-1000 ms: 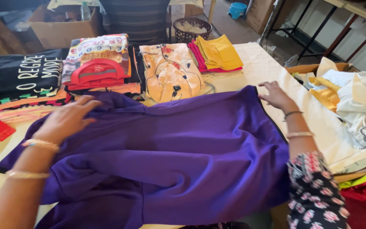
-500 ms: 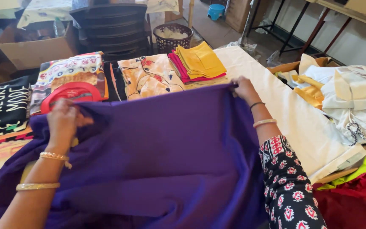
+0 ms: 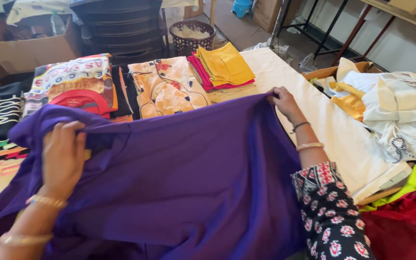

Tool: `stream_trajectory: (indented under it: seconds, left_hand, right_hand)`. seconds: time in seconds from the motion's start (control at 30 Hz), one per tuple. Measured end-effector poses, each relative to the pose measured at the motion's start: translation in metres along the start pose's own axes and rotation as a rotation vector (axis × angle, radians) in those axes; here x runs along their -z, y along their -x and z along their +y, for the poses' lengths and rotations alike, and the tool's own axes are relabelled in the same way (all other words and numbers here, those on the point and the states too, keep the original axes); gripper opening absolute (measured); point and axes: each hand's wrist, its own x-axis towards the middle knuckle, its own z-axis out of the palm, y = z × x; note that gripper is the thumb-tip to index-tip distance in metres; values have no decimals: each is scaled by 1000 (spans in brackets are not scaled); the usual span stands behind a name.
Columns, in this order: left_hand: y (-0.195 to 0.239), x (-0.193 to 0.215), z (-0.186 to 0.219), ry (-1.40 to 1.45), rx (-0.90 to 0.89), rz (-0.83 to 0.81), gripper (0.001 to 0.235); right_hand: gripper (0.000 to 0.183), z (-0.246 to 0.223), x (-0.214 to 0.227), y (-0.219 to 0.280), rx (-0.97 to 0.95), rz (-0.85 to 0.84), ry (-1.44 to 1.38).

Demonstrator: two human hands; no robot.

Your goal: The person folds a purple long-sleeved shirt on a table, smoothing the fabric and aligning the sleeves before folding it into a compact rectangle. They then place the folded shirt on a stack of other clothes and proceed to pick up a maroon long-sleeved shirt to begin folding it in the same manner.

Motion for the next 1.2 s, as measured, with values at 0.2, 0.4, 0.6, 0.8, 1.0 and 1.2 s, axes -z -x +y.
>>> stream_trajectory:
  seconds: [0.2,0.4,0.6,0.8,1.0,1.2]
  left_hand:
    - [51,61,27,-83,-157,-231,19]
    - [79,91,14,-8,210,-921,18]
    - [50,85,-19,87,53,-350,65]
    - [41,46,-23,-518,-218,-404,93]
    - [28,94,-1,-573,-170,-447,44]
    - [54,183,102,-639,205,-502,24]
  right_hand:
    - [13,-15,90,56,-77,-484,-535]
    - [51,2,84,94,-230,-543,-550]
    - [60,43,25,79,-97,-335,-451]
    - [76,-13,38,90,-147,-342,-529]
    - [68,15,15,84,-110,-299,-585]
    - [27,61,-4,77,50,-83,-463]
